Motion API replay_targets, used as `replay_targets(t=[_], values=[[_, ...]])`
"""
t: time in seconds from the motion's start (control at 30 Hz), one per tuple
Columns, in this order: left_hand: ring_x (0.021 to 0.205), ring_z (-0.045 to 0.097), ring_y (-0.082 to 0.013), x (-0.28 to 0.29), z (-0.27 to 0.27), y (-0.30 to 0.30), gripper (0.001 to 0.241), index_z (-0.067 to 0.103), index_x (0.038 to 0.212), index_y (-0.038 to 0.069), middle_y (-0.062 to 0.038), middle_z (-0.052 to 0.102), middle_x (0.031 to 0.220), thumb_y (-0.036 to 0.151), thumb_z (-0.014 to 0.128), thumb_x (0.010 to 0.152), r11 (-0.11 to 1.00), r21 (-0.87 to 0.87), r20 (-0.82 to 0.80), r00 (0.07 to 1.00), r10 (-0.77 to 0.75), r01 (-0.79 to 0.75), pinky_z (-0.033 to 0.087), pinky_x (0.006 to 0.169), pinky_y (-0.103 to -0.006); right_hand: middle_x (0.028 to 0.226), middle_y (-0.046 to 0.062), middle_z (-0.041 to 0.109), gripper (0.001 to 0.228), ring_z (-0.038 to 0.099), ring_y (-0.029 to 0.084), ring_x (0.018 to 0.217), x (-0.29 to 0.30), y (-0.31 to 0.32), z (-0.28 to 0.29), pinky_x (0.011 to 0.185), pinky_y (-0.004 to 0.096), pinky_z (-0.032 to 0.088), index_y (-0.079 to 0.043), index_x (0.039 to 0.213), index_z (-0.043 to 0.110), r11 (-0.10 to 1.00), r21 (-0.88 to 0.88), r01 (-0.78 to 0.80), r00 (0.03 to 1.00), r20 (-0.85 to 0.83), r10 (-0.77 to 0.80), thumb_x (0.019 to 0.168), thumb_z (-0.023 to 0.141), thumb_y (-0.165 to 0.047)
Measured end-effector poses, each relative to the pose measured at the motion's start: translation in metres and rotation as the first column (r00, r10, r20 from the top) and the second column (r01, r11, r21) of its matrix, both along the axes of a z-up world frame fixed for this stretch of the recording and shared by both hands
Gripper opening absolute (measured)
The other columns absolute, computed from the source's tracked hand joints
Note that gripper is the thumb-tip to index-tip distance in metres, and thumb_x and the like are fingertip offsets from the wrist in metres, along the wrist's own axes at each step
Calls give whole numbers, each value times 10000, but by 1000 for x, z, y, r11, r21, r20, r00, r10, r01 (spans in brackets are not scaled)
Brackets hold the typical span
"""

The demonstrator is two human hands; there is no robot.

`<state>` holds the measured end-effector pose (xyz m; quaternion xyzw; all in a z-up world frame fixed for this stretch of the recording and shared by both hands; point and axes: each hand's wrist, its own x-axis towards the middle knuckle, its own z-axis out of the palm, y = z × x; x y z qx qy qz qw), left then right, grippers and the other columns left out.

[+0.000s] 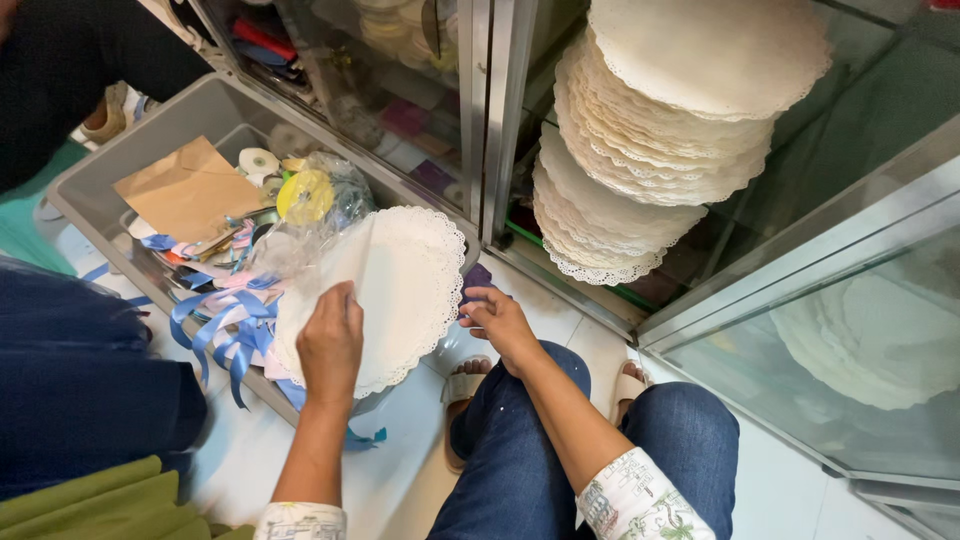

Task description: The person sits on the floor and repeatedly picks up white paper doilies from a plastic bin, then places them onto a stack inside a glass cabinet. The person handles the doilies one at a time, aligning them before adding them to the stack.

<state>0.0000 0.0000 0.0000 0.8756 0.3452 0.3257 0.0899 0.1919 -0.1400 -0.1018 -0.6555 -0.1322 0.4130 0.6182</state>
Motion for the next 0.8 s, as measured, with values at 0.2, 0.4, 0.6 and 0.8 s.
replay_targets(t=[0.2,0.4,0.6,0.8], values=[[784,735,-192,-4,25,30,105,689,1072,164,24,749,972,82,675,1009,904,421,51,993,-108,76,588,664,-299,1095,130,743,419,752,162,875,1,2,-2,751,274,627,-34,1372,591,1000,1,1,1000,15,-1,967,629,-135],[862,752,-207,-2,93,11,100,722,1065,137,4,778,1010,53,689,1022,877,452,169,949,-265,164,597,751,-308,1126,139,685,630,713,185,944,-4,0,15,795,296,618,-28,1495,452,997,36,65,996,53,-67,930,699,-160],[871,741,-329,5,123,4,35,726,1062,38,-108,775,975,13,714,1040,941,280,404,865,-296,191,589,752,-403,1305,184,637,686,652,244,1172,26,8,-67,973,384,571,-14,1459,449,964,240,116,989,61,-134,902,810,-185],[879,733,-379,12,112,9,37,730,1066,14,-156,763,943,21,701,1044,968,169,475,846,-243,183,579,760,-454,769,100,694,182,716,177,589,9,-6,-2,497,220,559,4,1065,675,933,270,236,972,-48,-232,950,720,-130]])
